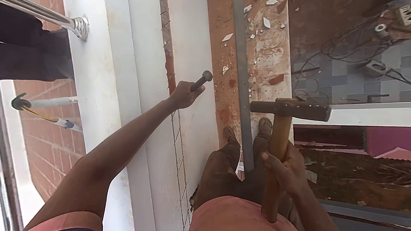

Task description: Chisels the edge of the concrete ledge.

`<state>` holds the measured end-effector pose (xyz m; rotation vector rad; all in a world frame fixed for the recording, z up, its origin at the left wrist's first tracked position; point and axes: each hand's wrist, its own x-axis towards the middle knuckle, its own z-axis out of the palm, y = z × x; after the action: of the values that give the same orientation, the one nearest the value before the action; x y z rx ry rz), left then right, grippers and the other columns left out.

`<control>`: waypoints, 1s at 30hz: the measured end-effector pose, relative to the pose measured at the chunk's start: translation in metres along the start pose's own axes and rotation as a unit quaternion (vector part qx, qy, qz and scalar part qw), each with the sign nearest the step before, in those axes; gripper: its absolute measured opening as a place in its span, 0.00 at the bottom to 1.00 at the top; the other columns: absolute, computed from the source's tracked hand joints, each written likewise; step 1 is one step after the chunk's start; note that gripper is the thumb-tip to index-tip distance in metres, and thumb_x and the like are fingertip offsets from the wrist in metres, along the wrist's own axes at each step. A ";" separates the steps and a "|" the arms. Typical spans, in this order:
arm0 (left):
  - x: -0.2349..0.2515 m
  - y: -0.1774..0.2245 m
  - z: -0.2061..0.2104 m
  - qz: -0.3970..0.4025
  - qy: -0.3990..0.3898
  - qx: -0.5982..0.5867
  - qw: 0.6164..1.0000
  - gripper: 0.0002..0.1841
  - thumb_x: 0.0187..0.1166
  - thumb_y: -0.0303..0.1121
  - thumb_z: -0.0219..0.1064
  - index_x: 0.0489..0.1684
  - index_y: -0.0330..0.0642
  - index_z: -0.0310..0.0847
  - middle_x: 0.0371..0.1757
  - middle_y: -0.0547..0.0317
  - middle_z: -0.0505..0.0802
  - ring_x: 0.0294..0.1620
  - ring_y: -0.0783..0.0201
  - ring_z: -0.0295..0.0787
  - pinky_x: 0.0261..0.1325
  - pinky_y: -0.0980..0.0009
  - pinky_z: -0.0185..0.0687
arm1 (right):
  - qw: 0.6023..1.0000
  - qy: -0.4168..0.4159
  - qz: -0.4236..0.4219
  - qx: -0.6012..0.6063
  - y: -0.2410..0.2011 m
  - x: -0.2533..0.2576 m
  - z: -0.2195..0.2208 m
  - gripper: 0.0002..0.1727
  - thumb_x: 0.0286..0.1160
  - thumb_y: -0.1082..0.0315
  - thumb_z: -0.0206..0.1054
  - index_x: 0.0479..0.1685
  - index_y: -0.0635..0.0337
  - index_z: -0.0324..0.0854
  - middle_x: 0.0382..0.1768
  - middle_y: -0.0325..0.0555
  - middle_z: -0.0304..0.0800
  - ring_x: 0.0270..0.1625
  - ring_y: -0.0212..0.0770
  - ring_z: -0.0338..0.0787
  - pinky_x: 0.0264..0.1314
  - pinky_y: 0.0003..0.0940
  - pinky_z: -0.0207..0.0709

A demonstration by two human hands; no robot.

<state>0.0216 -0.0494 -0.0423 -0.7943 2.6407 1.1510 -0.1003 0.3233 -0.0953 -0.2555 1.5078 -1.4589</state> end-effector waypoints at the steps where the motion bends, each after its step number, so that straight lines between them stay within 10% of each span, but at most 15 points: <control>1: -0.002 0.003 0.006 0.001 -0.013 -0.002 1.000 0.25 0.88 0.38 0.60 0.11 0.46 0.68 0.09 0.72 0.67 0.10 0.78 0.59 0.17 0.75 0.54 | 1.000 0.004 0.002 0.014 0.003 -0.003 0.002 0.32 0.56 0.40 0.78 0.53 0.51 0.74 0.20 0.29 0.80 0.13 0.29 0.79 0.14 0.26 0.79; 6: -0.008 0.008 0.051 -0.026 -0.167 0.063 0.984 0.22 0.86 0.37 0.62 0.14 0.41 0.74 0.10 0.65 0.71 0.12 0.72 0.66 0.20 0.69 0.59 | 0.994 0.014 0.030 0.101 0.027 -0.022 0.014 0.37 0.57 0.42 0.80 0.59 0.56 0.72 0.20 0.31 0.79 0.14 0.30 0.78 0.17 0.28 0.79; 15: 0.006 0.032 0.103 -0.174 -0.382 0.270 0.867 0.08 0.75 0.35 0.67 0.40 0.41 0.87 0.38 0.49 0.91 0.46 0.46 0.89 0.44 0.42 0.81 | 0.972 0.032 0.038 0.231 0.061 -0.043 0.014 0.34 0.60 0.48 0.82 0.58 0.56 0.69 0.23 0.34 0.80 0.14 0.30 0.78 0.15 0.28 0.79; 30: 0.012 0.018 0.127 -0.175 -0.409 0.283 0.850 0.07 0.74 0.34 0.67 0.38 0.41 0.86 0.36 0.49 0.90 0.45 0.47 0.89 0.43 0.43 0.80 | 0.960 0.064 0.053 0.268 0.077 -0.042 0.009 0.32 0.59 0.51 0.83 0.56 0.54 0.69 0.21 0.33 0.78 0.13 0.30 0.77 0.15 0.27 0.79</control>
<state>-0.0068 0.0474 -0.1229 -0.4710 1.8314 0.4044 -0.0372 0.3671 -0.1387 0.2491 1.1461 -1.7572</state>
